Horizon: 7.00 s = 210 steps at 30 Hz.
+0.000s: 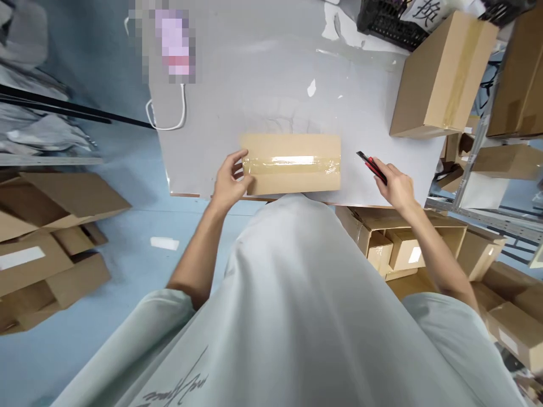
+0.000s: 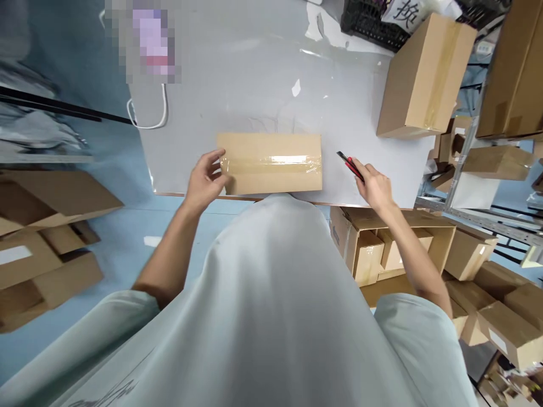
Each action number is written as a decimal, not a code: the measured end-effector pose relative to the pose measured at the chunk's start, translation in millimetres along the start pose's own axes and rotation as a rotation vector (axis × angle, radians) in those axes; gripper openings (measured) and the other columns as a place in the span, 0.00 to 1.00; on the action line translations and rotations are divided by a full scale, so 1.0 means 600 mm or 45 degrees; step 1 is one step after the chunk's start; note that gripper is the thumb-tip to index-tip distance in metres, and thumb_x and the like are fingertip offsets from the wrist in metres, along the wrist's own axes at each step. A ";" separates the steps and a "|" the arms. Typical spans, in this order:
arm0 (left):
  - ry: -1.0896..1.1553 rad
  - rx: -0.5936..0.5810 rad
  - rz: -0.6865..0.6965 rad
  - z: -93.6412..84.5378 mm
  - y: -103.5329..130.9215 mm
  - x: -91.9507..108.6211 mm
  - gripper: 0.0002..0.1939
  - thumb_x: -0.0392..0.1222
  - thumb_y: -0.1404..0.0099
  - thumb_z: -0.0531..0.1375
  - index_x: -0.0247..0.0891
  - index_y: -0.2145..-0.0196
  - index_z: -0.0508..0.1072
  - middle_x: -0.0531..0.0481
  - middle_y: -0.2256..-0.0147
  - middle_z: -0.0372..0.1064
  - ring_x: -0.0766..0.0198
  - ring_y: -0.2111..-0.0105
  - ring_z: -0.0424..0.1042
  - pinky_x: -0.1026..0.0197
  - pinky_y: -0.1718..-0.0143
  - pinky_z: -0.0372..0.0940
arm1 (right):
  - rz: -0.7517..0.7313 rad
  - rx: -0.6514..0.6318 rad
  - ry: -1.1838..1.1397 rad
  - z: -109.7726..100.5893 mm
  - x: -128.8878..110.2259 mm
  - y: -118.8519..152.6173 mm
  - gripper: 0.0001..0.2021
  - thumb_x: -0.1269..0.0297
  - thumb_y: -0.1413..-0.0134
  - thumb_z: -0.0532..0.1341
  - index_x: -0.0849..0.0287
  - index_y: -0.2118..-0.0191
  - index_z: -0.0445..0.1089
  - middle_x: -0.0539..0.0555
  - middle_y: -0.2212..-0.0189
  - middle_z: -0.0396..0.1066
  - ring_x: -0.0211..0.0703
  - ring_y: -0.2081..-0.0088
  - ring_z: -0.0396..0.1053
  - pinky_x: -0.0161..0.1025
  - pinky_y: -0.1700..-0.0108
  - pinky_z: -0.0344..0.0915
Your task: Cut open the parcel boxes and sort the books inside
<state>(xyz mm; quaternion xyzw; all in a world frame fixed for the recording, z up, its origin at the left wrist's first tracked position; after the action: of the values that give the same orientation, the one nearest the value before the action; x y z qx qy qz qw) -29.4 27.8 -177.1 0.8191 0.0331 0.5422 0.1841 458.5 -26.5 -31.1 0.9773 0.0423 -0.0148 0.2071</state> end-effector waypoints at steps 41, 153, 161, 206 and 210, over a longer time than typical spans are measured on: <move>-0.346 0.322 -0.003 0.090 0.006 0.074 0.67 0.94 0.34 0.50 0.30 0.23 0.61 0.44 0.26 0.68 0.45 0.14 0.20 0.39 0.20 0.48 | -0.683 -0.355 0.382 -0.045 -0.118 -0.120 0.35 0.64 0.19 0.49 0.46 0.13 0.45 0.69 0.45 0.77 0.58 0.52 0.76 0.50 0.53 0.60; -0.134 -0.011 0.579 0.111 -0.034 0.295 0.30 0.64 0.22 0.66 0.53 0.30 0.73 0.45 0.24 0.65 0.36 0.17 0.52 0.29 0.16 0.49 | 0.675 0.379 -0.671 -0.043 -0.218 0.081 0.33 0.50 0.20 0.50 0.47 0.17 0.61 0.60 0.33 0.81 0.62 0.47 0.85 0.54 0.44 0.78; -0.459 -0.216 0.741 0.256 -0.022 0.329 0.25 0.59 0.15 0.53 0.49 0.31 0.75 0.50 0.22 0.65 0.49 0.17 0.53 0.38 0.12 0.39 | 0.546 0.370 -0.793 -0.023 -0.190 0.061 0.32 0.52 0.18 0.51 0.44 0.16 0.57 0.57 0.28 0.76 0.61 0.36 0.81 0.55 0.38 0.79; -0.550 -0.227 0.823 0.243 -0.021 0.310 0.30 0.59 0.12 0.46 0.48 0.22 0.65 0.45 0.21 0.62 0.45 0.16 0.51 0.31 0.14 0.40 | 0.408 0.167 -0.363 -0.042 -0.206 0.008 0.31 0.57 0.12 0.49 0.47 0.12 0.47 0.57 0.54 0.78 0.48 0.57 0.78 0.43 0.51 0.70; -0.559 -0.246 0.815 0.243 -0.022 0.308 0.30 0.57 0.12 0.47 0.48 0.21 0.64 0.46 0.20 0.61 0.45 0.16 0.50 0.32 0.14 0.39 | 0.447 0.122 -0.305 -0.051 -0.210 0.010 0.31 0.59 0.13 0.48 0.46 0.13 0.50 0.57 0.53 0.79 0.48 0.58 0.77 0.42 0.54 0.69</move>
<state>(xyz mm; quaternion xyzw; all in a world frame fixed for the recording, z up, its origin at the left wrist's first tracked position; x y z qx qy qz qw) 179.3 48.2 -69.5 0.8634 -0.3149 0.3849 0.0847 334.1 -29.0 5.4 0.9696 -0.1543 -0.0964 0.1634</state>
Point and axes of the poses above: each hand's wrist, its own y-axis away from the middle knuckle, its own z-axis out of the palm, x = y × z, the point moved 3 cm from there along -y, towards the middle knuckle
